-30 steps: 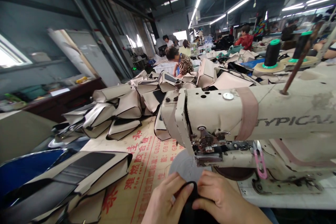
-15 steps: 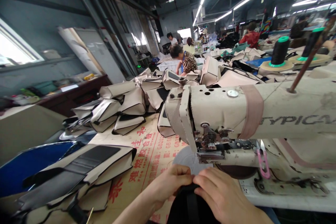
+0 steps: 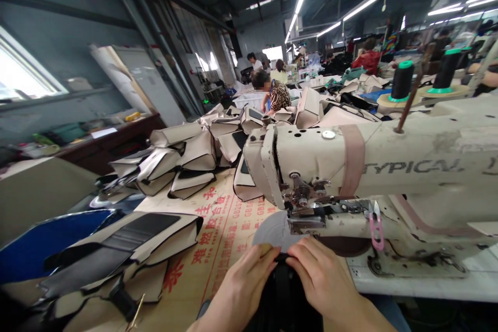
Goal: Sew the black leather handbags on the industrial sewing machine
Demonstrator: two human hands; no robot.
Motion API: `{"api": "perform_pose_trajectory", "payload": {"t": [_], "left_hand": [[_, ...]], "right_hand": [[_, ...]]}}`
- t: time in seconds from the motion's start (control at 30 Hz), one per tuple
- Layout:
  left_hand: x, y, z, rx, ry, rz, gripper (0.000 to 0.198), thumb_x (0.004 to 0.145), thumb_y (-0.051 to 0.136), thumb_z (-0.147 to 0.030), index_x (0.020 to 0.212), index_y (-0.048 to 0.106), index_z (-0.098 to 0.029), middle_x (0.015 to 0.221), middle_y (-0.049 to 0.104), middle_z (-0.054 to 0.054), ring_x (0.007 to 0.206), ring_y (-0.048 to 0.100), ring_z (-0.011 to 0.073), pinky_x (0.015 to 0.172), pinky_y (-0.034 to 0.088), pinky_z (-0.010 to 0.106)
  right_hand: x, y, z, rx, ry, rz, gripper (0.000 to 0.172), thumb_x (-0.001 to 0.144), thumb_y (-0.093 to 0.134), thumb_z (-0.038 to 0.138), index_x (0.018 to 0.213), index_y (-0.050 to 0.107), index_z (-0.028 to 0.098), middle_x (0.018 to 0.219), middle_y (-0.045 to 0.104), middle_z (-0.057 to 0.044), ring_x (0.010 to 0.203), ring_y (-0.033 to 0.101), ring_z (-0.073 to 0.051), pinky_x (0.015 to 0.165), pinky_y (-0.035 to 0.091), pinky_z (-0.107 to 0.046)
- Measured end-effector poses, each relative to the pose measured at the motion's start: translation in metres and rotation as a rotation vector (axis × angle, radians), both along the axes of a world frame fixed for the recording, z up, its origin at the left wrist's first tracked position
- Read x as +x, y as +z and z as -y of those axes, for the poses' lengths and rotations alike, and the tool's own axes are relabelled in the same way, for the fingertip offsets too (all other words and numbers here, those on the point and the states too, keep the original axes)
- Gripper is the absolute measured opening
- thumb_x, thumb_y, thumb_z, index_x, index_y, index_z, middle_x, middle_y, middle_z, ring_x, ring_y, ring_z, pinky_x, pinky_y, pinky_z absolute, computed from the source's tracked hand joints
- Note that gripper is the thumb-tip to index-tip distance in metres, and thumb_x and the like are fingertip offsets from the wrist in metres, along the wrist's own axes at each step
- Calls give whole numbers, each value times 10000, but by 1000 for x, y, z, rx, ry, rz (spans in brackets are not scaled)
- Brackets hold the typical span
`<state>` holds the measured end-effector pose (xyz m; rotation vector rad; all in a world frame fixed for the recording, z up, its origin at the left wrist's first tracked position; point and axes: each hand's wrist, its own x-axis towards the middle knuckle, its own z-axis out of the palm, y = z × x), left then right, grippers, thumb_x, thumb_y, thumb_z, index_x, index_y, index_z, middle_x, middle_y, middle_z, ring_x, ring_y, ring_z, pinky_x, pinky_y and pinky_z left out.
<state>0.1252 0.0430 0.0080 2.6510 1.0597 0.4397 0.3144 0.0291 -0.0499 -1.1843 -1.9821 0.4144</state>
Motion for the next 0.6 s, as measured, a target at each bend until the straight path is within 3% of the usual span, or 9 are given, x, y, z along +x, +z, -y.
{"api": "perform_pose_trajectory", "payload": {"t": [0.1,0.27,0.4,0.53,0.6], "left_hand": [[1,-4,-8,3,23,-2,305,880,327,-124,1068,562,-178,992,603,60,882,552,175,816,478,321],[6,5,-20,-125,64,59,286,890,313,-170,956,592,-177,920,596,56,874,544,173,815,464,319],[4,7,-14,-256,104,132,296,873,340,-177,1048,578,-200,1033,595,49,973,546,156,890,443,289],[-8,-2,-5,-352,176,80,634,701,440,-55,1313,381,-209,1323,458,64,1195,438,192,1026,342,345],[-12,0,-12,-390,111,50,707,619,400,11,1280,433,-240,1298,496,33,1186,457,186,1010,356,334]], "right_hand": [[2,6,-2,-29,23,10,136,930,401,241,962,529,207,869,541,-19,819,504,-153,736,411,-299],[6,21,-14,-97,141,36,176,934,399,259,980,553,187,907,557,-37,844,521,-151,760,428,-286],[8,20,-19,-80,125,61,207,941,370,241,958,564,171,891,565,-48,839,523,-160,754,430,-298],[7,14,-18,-82,87,40,208,941,371,250,935,564,175,888,564,-46,850,520,-164,749,419,-294],[6,16,-19,-87,119,63,223,943,363,250,914,569,168,865,567,-44,821,520,-161,737,410,-292]]}}
